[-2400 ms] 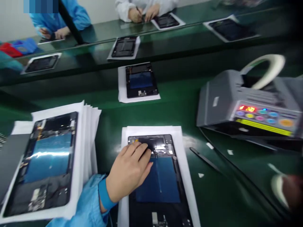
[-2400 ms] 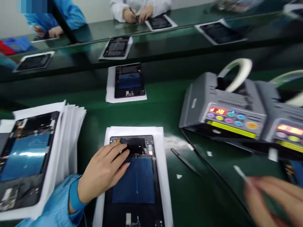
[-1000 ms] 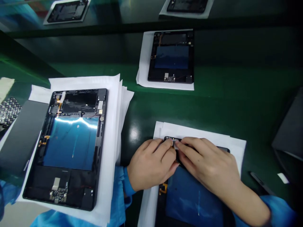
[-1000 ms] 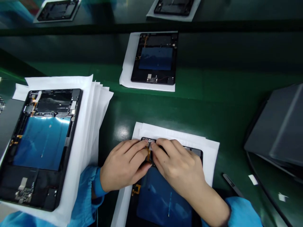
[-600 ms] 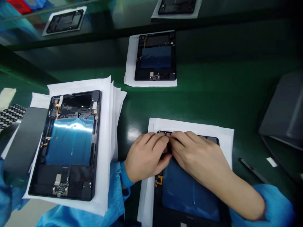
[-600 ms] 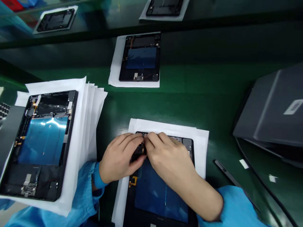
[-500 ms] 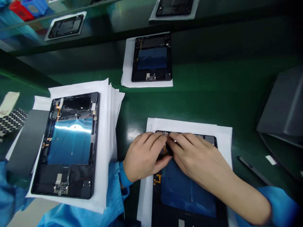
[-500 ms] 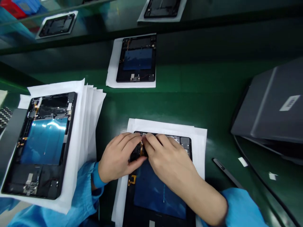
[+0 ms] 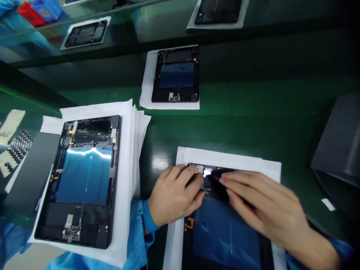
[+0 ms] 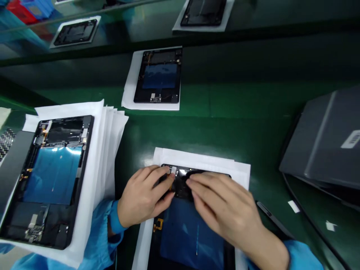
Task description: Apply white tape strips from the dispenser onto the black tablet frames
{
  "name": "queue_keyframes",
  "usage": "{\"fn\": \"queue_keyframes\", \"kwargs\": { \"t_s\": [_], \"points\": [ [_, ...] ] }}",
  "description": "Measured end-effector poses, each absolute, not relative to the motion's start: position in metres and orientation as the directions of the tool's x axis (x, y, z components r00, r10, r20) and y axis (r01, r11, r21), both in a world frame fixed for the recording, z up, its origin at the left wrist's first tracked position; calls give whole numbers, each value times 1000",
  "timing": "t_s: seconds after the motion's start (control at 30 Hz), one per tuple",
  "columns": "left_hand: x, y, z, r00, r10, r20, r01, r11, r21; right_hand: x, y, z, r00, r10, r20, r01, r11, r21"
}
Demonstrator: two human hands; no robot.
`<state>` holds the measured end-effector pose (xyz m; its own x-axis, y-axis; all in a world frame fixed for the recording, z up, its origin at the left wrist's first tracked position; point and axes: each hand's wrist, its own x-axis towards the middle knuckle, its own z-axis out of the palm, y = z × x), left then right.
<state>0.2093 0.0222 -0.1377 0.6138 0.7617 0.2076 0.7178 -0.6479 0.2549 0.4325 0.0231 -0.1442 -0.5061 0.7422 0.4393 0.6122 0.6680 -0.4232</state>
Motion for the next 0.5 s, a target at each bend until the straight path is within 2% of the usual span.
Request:
{"fn": "queue_keyframes", "kwargs": {
  "t_s": [0.1, 0.13, 0.2, 0.27, 0.3, 0.4, 0.5],
  "points": [
    [209, 20, -140, 610, 760, 224, 716, -650, 253, 411, 87, -132, -535, 715, 449, 717, 666, -207],
    [208, 20, -141, 607, 760, 232, 718, -649, 252, 398, 114, -130, -552, 727, 408, 754, 644, -129],
    [206, 19, -144, 597, 764, 246, 719, -645, 258, 367, 166, -130, -593, 770, 236, 789, 614, -20],
    [204, 19, -146, 597, 762, 250, 712, -647, 272, 336, 208, -133, -602, 798, 27, 799, 601, 26],
    [203, 19, -147, 600, 759, 254, 706, -651, 280, 323, 222, -136, -599, 801, -7, 800, 599, 33],
    [200, 21, -149, 586, 760, 282, 682, -650, 335, 303, 241, -138, -594, 804, -38, 803, 595, 43],
    [198, 22, -149, 476, 812, 339, 647, -584, 490, 316, 234, -118, -584, 811, -41, 809, 585, 54]
  ]
}}
